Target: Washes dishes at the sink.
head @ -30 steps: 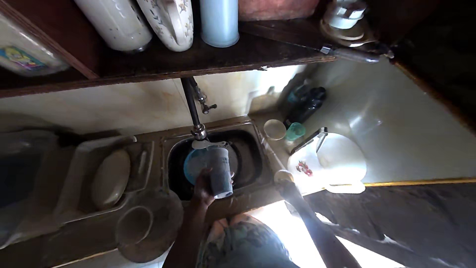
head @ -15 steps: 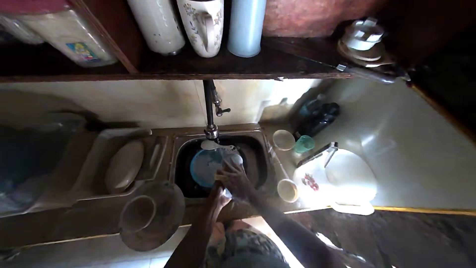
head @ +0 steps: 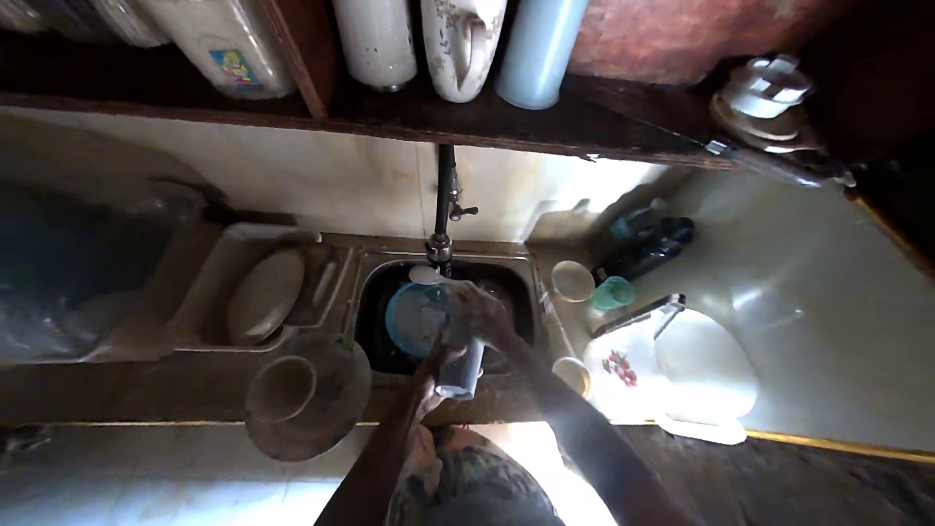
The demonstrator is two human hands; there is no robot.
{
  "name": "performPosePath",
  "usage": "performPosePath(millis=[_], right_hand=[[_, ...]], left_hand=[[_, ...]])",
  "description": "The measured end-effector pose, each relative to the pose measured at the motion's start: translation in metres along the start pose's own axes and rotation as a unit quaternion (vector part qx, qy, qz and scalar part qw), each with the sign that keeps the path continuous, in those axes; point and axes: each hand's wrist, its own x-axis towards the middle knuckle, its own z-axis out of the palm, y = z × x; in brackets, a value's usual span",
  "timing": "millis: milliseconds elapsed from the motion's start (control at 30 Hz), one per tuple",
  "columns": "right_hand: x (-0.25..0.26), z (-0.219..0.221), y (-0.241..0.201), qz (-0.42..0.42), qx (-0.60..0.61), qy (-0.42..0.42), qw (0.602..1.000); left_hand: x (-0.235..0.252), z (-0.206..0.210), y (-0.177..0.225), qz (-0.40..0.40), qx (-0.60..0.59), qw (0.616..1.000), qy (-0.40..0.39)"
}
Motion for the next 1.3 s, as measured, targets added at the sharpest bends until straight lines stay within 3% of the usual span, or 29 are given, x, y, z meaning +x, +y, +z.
performPosePath(millis=[67, 133, 167, 233, 367, 400, 467, 533, 600, 667, 733, 800, 833, 900, 1000, 1067, 1133, 1233, 1300], right_hand=[[0.009, -0.013, -0.004, 0.017, -0.042, -0.044, 0.998], [0.013, -0.020, -0.016, 0.043, -0.082, -0.102, 0.990], [0.014, -0.022, -0.021, 0.061, -0.094, -0.124, 0.986], [0.020, -0.027, -0.028, 0.096, -0.107, -0.147, 0.979], [0.011, -0.025, -0.041, 0.078, -0.098, -0.146, 0.981], [0.004, -0.024, -0.044, 0.056, -0.104, -0.125, 0.985], [-0.008, -0.025, -0.041, 0.001, -0.090, -0.085, 0.992], [-0.020, -0.031, -0.032, -0.049, 0.031, -0.058, 0.997], [-0.024, -0.035, -0.025, -0.046, 0.138, -0.074, 0.987], [-0.025, -0.036, -0.025, -0.044, 0.112, -0.020, 0.993], [-0.027, -0.033, -0.026, 0.014, 0.101, 0.115, 0.988], [-0.028, -0.019, -0.022, 0.035, 0.155, 0.230, 0.960], [-0.032, -0.012, -0.023, 0.033, 0.196, 0.226, 0.954], [-0.046, -0.004, -0.035, 0.008, 0.306, 0.173, 0.936], [-0.053, -0.012, -0.032, -0.037, 0.395, 0.065, 0.916], [-0.046, -0.021, -0.030, -0.115, 0.202, 0.052, 0.971], [-0.044, -0.032, -0.047, -0.107, 0.015, -0.007, 0.994], [-0.044, -0.030, -0.054, -0.088, 0.022, -0.131, 0.987], [-0.042, -0.031, -0.059, -0.060, -0.029, -0.264, 0.962]], left_hand=[[0.011, 0.002, 0.014, 0.018, 0.276, 0.961, 0.016], [0.020, 0.012, 0.024, -0.007, 0.541, 0.841, 0.034], [0.020, 0.020, 0.027, -0.031, 0.604, 0.796, 0.040], [0.020, 0.029, 0.031, -0.040, 0.652, 0.755, 0.059], [0.021, 0.021, 0.024, 0.004, 0.677, 0.728, 0.110], [0.021, 0.015, 0.027, 0.008, 0.670, 0.736, 0.095], [0.020, -0.002, 0.034, 0.039, 0.606, 0.794, 0.031], [0.018, -0.018, 0.037, 0.071, 0.501, 0.862, -0.033], [0.016, -0.024, 0.040, 0.088, 0.451, 0.887, -0.057], [0.014, -0.026, 0.041, 0.115, 0.460, 0.880, -0.025], [0.013, -0.030, 0.042, 0.153, 0.445, 0.880, 0.063], [0.013, -0.032, 0.040, 0.132, 0.304, 0.932, 0.144], [0.013, -0.029, 0.040, 0.095, 0.193, 0.963, 0.165], [0.016, -0.026, 0.038, 0.038, 0.031, 0.979, 0.197], [0.021, -0.039, 0.035, 0.005, -0.043, 0.971, 0.237], [0.021, -0.044, 0.035, -0.028, -0.036, 0.973, 0.228], [0.019, -0.041, 0.038, -0.064, -0.028, 0.975, 0.211], [0.022, -0.037, 0.034, -0.068, -0.004, 0.981, 0.179], [0.021, -0.036, 0.034, -0.056, 0.000, 0.988, 0.142]])
